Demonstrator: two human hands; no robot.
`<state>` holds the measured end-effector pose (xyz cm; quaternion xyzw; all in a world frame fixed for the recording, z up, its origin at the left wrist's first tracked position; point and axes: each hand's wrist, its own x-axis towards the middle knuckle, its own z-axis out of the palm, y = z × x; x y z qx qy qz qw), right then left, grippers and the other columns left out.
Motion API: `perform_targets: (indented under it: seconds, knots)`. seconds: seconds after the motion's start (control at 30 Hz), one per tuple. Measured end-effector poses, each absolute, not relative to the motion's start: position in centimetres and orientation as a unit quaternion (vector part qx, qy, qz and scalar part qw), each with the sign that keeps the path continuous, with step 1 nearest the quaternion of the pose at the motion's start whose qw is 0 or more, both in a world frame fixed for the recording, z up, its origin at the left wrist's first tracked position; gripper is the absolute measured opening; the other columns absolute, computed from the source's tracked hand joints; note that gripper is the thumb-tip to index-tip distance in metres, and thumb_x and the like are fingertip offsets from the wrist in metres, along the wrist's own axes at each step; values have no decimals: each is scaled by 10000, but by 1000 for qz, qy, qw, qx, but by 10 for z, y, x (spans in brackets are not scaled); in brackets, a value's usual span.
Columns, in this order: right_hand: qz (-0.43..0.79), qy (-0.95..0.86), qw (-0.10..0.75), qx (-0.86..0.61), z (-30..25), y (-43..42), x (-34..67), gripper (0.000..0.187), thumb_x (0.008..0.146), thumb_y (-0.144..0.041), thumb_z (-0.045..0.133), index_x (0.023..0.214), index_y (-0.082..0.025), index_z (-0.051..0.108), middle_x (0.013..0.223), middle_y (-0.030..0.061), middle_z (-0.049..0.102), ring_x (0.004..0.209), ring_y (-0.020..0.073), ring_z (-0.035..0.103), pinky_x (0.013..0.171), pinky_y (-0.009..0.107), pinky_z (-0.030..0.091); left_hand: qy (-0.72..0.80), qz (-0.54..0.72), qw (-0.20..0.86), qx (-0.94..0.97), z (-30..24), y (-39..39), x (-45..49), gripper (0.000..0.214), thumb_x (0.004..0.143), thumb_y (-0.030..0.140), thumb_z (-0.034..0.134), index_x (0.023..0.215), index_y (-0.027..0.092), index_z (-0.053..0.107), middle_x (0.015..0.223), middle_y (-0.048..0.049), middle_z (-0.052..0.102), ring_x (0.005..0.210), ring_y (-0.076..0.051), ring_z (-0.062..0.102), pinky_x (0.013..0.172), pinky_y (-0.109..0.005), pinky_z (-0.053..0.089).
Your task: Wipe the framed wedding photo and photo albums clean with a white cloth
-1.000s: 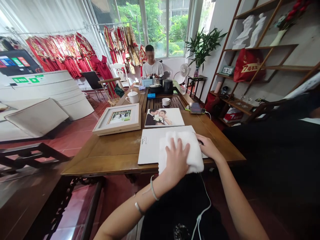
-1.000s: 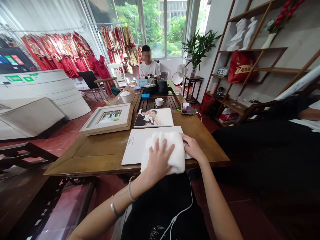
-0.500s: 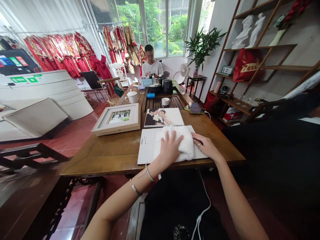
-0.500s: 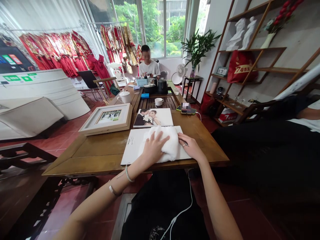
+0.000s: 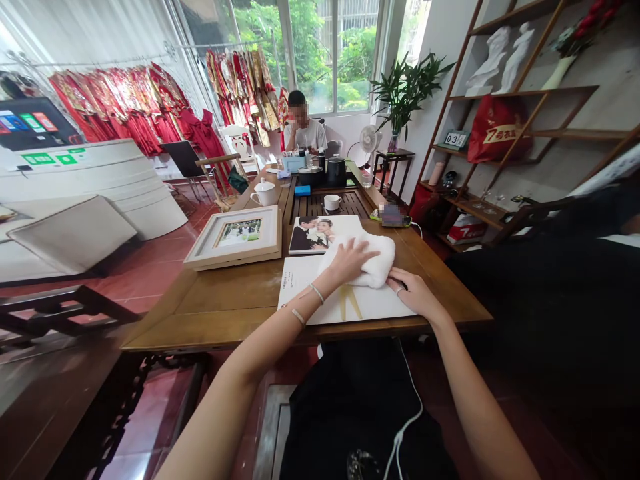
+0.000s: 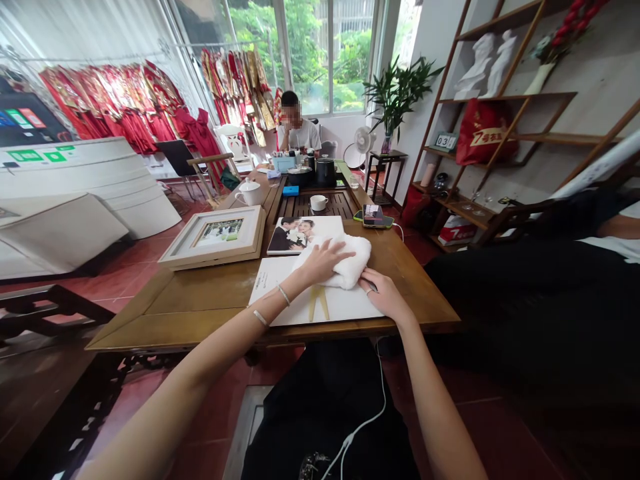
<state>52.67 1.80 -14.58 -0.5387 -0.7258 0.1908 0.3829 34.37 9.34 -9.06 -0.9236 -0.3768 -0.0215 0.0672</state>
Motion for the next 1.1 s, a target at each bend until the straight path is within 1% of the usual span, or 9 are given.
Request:
perform_targets:
  seconds: [0.17,0.3,0.43,0.6,0.67,0.73,0.87,1.0,1.1]
  knots:
    - [179,-726,386,-540,-145,18,527,326,872,-251,495,1124,-264,701,1259,31,651,1171,266,599,1026,432,453,-360,-8,48,-932,-87,102,348,545,860,234,479,1380,387,432,1465,-8,380,1292,-321,321,969,-512,415]
    - [180,-729,379,-541,-144,18,526,331,869,-243,485,1116,-254,705,1270,37,644,1191,266,586,1033,425,447,-370,-2,35,-928,-85,92,342,568,829,216,503,1372,372,449,1440,-35,400,1281,-341,343,950,-534,429]
    - [186,-728,378,-541,-143,18,527,338,866,-243,486,1126,-257,702,1276,35,640,1207,270,574,1041,428,440,-387,-6,33,-921,-85,66,328,562,828,237,527,1372,353,449,1417,-62,407,1258,-356,366,926,-536,451]
    - [189,-728,383,-536,-148,19,532,422,821,-160,473,1182,-248,673,1320,32,606,1234,262,554,1052,421,432,-382,-18,34,-923,-85,16,309,621,806,241,585,1396,316,407,1470,-88,329,1327,-391,282,940,-568,437]
    - [192,-729,386,-531,-151,20,534,476,784,-113,464,1197,-241,663,1323,33,603,1256,247,535,1078,419,408,-375,-21,20,-926,-86,-6,301,685,772,222,621,1406,320,380,1506,-80,281,1358,-395,234,957,-572,424]
    - [200,-730,391,-524,-153,20,535,485,771,-105,473,1196,-239,662,1316,36,607,1265,235,528,1096,420,391,-362,-23,0,-932,-86,-28,293,755,730,200,651,1413,336,360,1536,-67,240,1380,-397,199,971,-580,410]
    - [203,-719,398,-532,-155,21,534,372,836,-231,519,1174,-231,673,1305,58,614,1253,238,539,1094,446,396,-379,-37,-34,-924,-89,-59,276,843,654,125,668,1404,367,368,1573,-21,187,1413,-367,162,1018,-573,370]
    - [192,-721,396,-535,-155,21,533,342,870,-275,510,1164,-231,678,1296,63,620,1252,236,541,1103,458,388,-457,-57,-51,-886,-90,-65,265,813,653,61,625,1368,396,429,1561,29,242,1412,-315,220,1041,-508,374]
    - [188,-721,398,-535,-155,21,533,332,873,-279,518,1162,-252,677,1293,45,623,1249,232,544,1111,459,381,-503,-59,-53,-860,-89,-58,261,796,671,59,609,1367,407,437,1548,34,276,1398,-312,263,1024,-503,395]
